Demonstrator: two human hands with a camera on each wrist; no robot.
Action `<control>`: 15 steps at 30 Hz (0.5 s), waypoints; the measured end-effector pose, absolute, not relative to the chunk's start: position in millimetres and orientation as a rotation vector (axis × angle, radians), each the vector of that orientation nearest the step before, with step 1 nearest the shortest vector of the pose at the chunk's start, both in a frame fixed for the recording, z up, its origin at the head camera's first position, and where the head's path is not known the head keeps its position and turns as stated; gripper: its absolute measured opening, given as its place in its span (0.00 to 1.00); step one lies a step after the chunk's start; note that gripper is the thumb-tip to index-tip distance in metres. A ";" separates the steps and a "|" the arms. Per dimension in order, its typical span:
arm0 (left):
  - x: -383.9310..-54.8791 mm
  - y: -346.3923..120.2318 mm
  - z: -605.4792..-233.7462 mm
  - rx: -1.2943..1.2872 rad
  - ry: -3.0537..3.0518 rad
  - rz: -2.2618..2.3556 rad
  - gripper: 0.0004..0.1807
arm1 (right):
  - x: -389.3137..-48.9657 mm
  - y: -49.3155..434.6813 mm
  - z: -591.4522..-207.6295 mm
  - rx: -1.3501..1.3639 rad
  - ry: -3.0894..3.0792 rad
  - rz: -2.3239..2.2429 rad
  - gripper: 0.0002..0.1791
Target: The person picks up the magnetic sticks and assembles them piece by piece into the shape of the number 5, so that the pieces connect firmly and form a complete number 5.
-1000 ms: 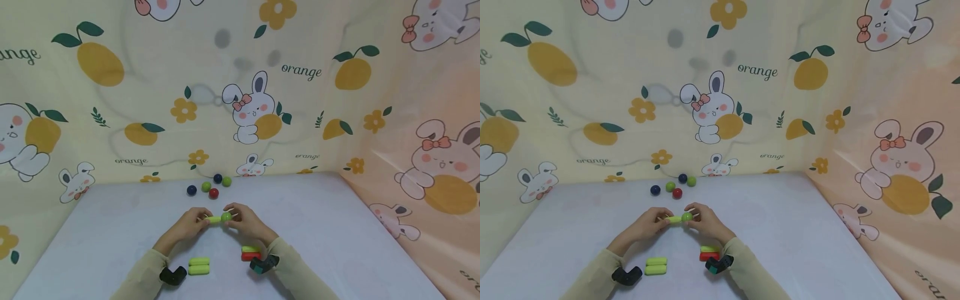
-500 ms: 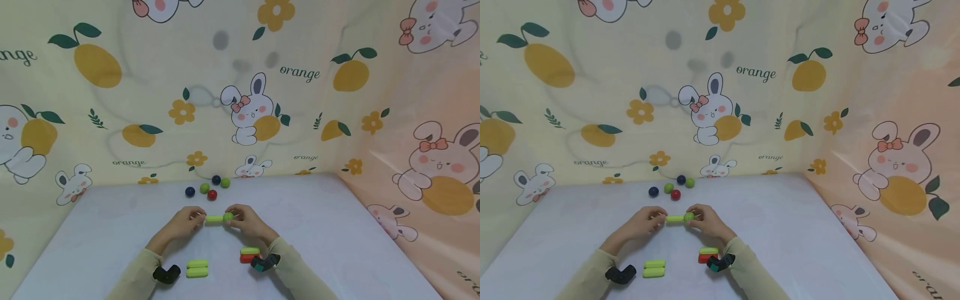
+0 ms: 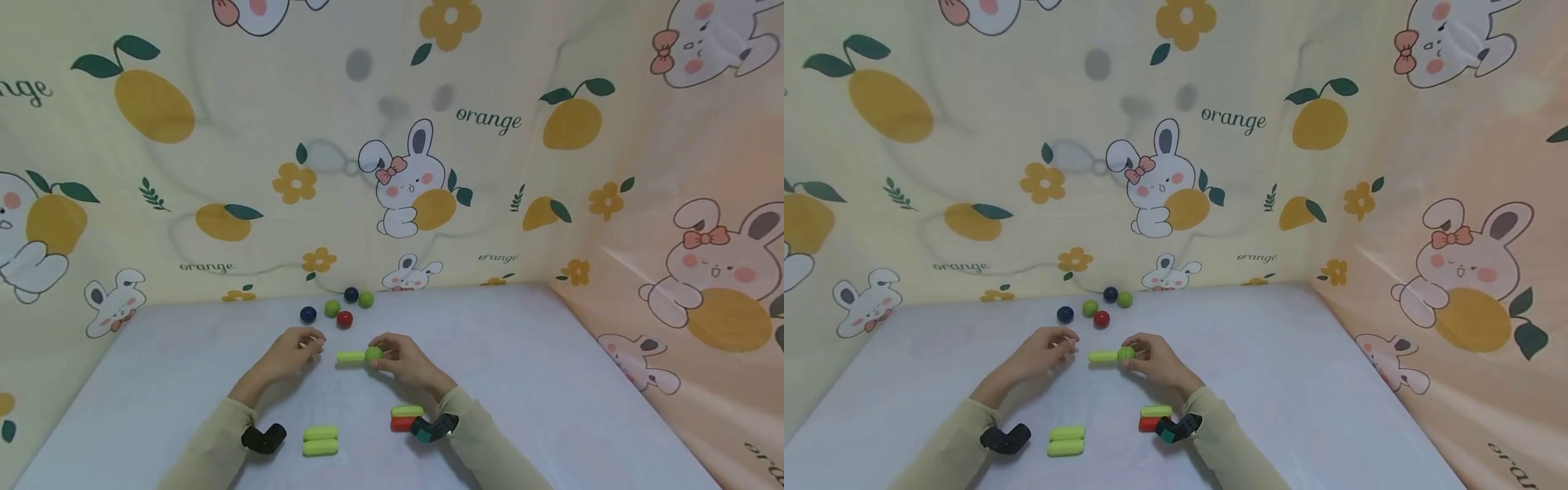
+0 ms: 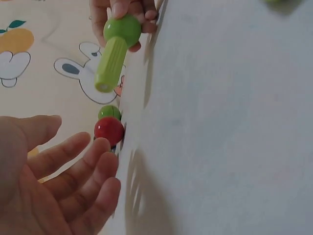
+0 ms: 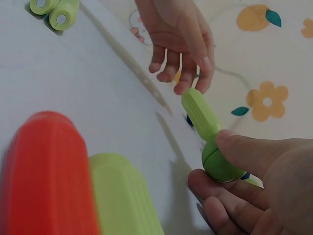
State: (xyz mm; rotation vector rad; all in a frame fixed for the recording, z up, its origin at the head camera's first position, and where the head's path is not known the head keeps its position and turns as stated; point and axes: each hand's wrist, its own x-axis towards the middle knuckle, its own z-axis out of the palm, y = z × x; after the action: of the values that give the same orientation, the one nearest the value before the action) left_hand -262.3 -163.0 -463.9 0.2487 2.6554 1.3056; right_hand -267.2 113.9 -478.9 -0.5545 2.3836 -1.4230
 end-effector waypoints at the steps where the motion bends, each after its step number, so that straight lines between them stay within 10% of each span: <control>1: -264.0 -163.9 -462.9 0.241 2.664 1.314 0.14 | -267.8 114.1 -479.3 -0.553 2.386 -1.420 0.20; 15: -305.2 -154.9 -453.4 0.109 2.887 1.392 0.14 | -270.4 118.7 -480.6 -0.577 2.348 -1.457 0.20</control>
State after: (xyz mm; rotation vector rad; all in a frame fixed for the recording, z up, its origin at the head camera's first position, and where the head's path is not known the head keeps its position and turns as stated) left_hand -305.2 -154.9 -453.4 0.1090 2.8870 1.3923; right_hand -270.4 118.7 -480.6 -0.5771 2.3483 -1.4570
